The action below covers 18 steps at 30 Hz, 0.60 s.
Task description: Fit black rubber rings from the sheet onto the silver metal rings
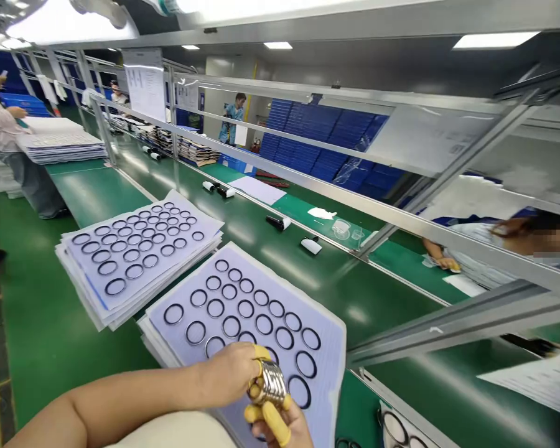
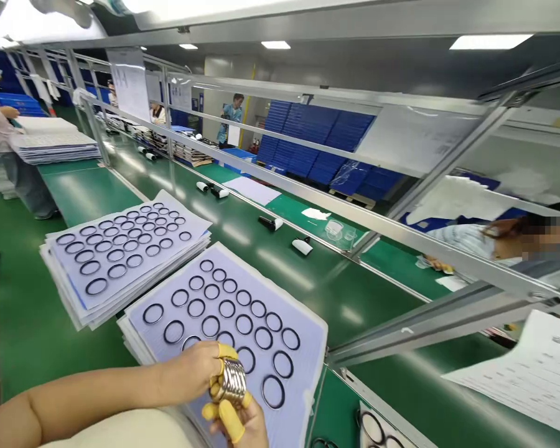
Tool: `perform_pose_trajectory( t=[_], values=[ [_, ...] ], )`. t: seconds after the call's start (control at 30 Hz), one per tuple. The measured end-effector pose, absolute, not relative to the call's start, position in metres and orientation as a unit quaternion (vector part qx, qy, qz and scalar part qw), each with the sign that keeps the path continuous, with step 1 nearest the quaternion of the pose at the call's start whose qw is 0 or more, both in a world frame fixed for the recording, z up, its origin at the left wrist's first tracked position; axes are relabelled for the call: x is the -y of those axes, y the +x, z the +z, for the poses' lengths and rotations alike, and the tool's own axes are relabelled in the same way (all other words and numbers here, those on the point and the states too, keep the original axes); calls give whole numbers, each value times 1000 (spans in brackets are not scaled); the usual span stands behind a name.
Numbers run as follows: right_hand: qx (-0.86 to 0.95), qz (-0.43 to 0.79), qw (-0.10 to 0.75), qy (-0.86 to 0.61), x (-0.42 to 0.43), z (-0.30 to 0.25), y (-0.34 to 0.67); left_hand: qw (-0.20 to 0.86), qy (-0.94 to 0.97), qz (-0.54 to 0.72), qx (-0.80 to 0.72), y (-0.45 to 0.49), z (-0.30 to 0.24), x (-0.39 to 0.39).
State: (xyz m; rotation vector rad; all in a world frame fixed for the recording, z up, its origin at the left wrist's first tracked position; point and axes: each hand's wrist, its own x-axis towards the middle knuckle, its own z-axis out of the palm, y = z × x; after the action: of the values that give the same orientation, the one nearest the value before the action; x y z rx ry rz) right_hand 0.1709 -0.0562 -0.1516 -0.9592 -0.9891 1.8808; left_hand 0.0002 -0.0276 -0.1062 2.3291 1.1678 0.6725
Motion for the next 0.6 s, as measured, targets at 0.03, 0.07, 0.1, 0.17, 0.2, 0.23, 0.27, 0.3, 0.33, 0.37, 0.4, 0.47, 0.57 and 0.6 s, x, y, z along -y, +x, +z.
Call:
perform_pose_trajectory(
  t=[0.03, 0.07, 0.1, 0.17, 0.2, 0.23, 0.27, 0.3, 0.33, 0.37, 0.4, 0.47, 0.57, 0.6],
  values=[
    [394, 734, 392, -391, 53, -154, 165, 213, 845, 245, -425, -2, -110, 26],
    [399, 725, 392, -403, 50, -157, 160, 205, 846, 245, -427, -4, -114, 25],
    [404, 715, 393, -415, 48, -160, 155, 199, 846, 244, -430, -5, -117, 24],
    [415, 690, 397, -441, 45, -165, 150, 195, 843, 246, -436, -8, -124, 21],
    [422, 674, 398, -457, 42, -167, 149, 196, 839, 253, -439, -10, -127, 20],
    [431, 655, 400, -475, 39, -169, 151, 194, 833, 267, -443, -12, -130, 19],
    [440, 633, 403, -493, 33, -169, 154, 192, 826, 286, -446, -14, -133, 18],
    [451, 606, 407, -514, 25, -169, 161, 188, 818, 306, -449, -17, -136, 16],
    [463, 573, 412, -536, 15, -169, 169, 183, 811, 324, -452, -20, -139, 15],
    [475, 536, 417, -560, 1, -169, 180, 178, 805, 338, -455, -24, -143, 13],
    [486, 489, 422, -589, -14, -169, 192, 172, 799, 349, -458, -29, -146, 12],
    [502, 385, 416, -653, -48, -171, 219, 166, 790, 360, -468, -39, -154, 11],
    [525, 255, 366, -725, -95, -181, 253, 164, 777, 355, -493, -56, -173, 17],
    [539, 227, 344, -735, -107, -186, 260, 166, 772, 351, -502, -63, -181, 22]
  ],
)
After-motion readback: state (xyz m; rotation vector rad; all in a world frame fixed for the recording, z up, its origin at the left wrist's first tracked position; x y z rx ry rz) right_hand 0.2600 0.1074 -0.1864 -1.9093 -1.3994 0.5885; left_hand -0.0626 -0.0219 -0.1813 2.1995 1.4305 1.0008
